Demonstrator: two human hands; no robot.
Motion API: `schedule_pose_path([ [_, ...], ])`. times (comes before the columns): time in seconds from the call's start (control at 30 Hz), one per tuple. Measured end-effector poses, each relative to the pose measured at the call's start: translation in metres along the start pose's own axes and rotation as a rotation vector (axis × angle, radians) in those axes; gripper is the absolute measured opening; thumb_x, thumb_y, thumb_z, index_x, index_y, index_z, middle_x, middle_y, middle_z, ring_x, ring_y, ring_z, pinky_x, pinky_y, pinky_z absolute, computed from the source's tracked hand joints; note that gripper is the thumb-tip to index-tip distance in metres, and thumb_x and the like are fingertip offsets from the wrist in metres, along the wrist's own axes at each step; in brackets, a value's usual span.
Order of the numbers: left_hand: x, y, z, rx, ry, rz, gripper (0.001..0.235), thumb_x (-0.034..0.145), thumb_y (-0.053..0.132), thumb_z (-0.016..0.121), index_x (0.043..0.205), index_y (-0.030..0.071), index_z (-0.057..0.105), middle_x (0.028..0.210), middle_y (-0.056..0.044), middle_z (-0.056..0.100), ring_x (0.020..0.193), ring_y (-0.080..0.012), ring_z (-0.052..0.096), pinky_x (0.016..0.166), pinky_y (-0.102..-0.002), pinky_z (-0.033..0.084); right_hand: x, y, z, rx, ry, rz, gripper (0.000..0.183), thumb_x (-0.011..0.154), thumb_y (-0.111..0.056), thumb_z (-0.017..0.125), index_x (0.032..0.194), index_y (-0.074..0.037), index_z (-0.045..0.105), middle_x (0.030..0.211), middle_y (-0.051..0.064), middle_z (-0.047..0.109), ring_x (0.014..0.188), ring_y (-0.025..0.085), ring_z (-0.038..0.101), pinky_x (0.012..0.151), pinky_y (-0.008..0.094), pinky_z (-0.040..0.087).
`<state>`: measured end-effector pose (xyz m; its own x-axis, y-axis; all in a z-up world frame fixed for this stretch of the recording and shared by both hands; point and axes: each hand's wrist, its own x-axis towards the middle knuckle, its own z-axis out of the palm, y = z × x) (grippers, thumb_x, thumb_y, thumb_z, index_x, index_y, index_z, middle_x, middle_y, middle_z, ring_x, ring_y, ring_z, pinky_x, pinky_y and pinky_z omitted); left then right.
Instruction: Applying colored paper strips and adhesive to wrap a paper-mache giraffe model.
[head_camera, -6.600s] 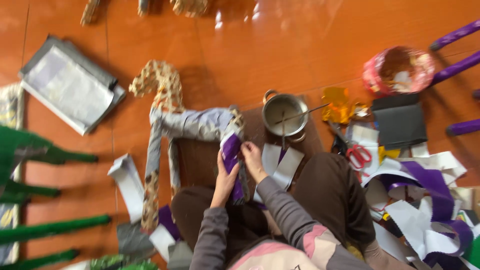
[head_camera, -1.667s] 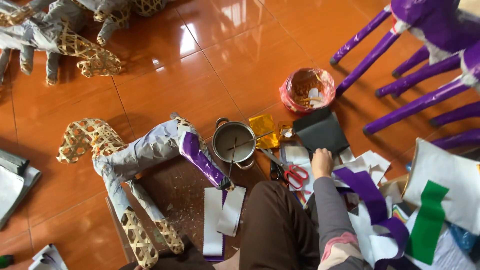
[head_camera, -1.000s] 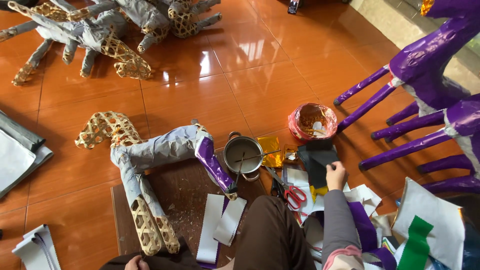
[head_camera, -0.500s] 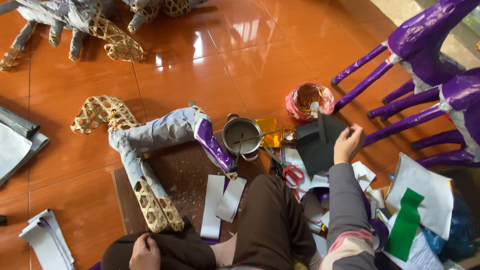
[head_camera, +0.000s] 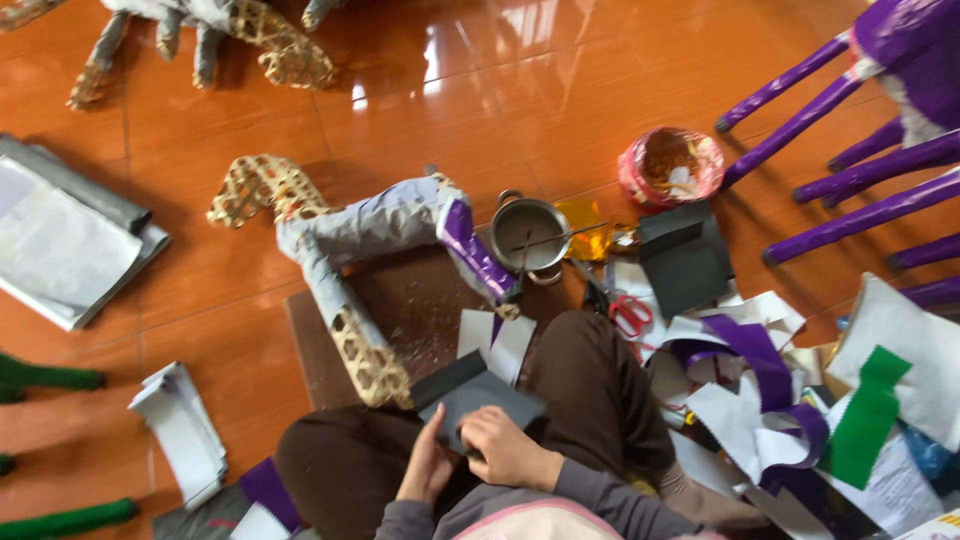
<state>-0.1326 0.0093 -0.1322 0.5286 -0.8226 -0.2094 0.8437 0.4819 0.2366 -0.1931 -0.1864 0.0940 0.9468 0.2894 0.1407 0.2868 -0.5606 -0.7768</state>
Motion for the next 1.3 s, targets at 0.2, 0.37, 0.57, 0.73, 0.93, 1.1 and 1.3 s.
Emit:
schedule_pose_path([
  [0.2,-0.027,0.041,0.036,-0.115,0.655,-0.001,0.045,0.103,0.039,0.055,0.124,0.0,0.063,0.121,-0.015,0.07,0.111,-0.0313,0.066,0.099,-0.046,0.053,0.026,0.01,-0.007,0.196,-0.105,0.033,0.029,0.093,-0.026,0.072,0.111,-0.003,0.068,0.131,0.016,0.067,0.127,0.036,0.059,0.109,0.042,0.046],
  [0.37,-0.05,0.051,0.058,-0.227,0.678,0.115,0.054,0.101,0.044,0.051,0.134,0.002,0.059,0.132,-0.015,0.067,0.12,-0.0335,0.063,0.107,-0.048,0.048,0.045,0.106,0.03,0.341,0.124,0.6,0.063,0.096,-0.034,0.076,0.142,0.0,0.05,0.139,0.017,0.055,0.131,0.031,0.051,0.109,0.04,0.042],
  [0.57,-0.058,0.074,0.045,-0.24,0.576,0.302,0.054,0.105,0.045,0.047,0.138,0.004,0.058,0.138,-0.014,0.064,0.125,-0.034,0.06,0.111,-0.05,0.044,0.059,0.165,0.063,0.912,-0.016,0.738,0.054,0.081,-0.008,0.083,0.132,-0.003,0.065,0.101,0.008,0.07,0.092,0.017,0.066,0.084,0.033,0.056],
  [0.73,-0.056,0.099,0.06,-0.28,0.498,0.436,0.054,0.108,0.042,0.044,0.142,0.002,0.054,0.144,-0.016,0.06,0.131,-0.0357,0.057,0.115,-0.052,0.041,0.088,0.082,0.002,0.563,0.167,0.558,0.048,0.09,-0.006,0.074,0.137,-0.004,0.063,0.106,0.011,0.071,0.094,0.015,0.068,0.083,0.028,0.058],
  [0.93,-0.052,0.115,0.095,-0.273,0.46,0.533,0.054,0.109,0.043,0.039,0.142,0.002,0.052,0.146,-0.015,0.057,0.133,-0.0346,0.054,0.116,-0.052,0.039,0.101,-0.017,-0.015,-0.167,0.004,-0.243,0.09,0.066,-0.025,0.088,0.146,-0.01,0.048,0.149,0.024,0.04,0.138,0.042,0.035,0.112,0.052,0.032],
  [1.1,-0.058,0.12,0.095,-0.269,0.509,0.572,0.055,0.112,0.042,0.036,0.145,0.001,0.051,0.149,-0.014,0.056,0.137,-0.0322,0.052,0.117,-0.047,0.041,0.106,0.003,0.019,-0.586,-0.084,-0.44,0.062,0.086,-0.003,0.072,0.141,-0.028,0.058,0.16,0.006,0.04,0.155,0.026,0.032,0.131,0.047,0.015],
  [1.3,-0.061,0.129,0.131,-0.258,0.405,0.544,0.066,0.107,0.05,0.034,0.145,-0.001,0.048,0.147,-0.02,0.055,0.135,-0.0382,0.051,0.114,-0.053,0.04,0.117,-0.005,0.014,-0.36,-0.088,-0.412,0.031,0.081,0.001,0.067,0.106,-0.016,0.068,0.147,0.007,0.054,0.146,0.03,0.042,0.123,0.051,0.023],
])
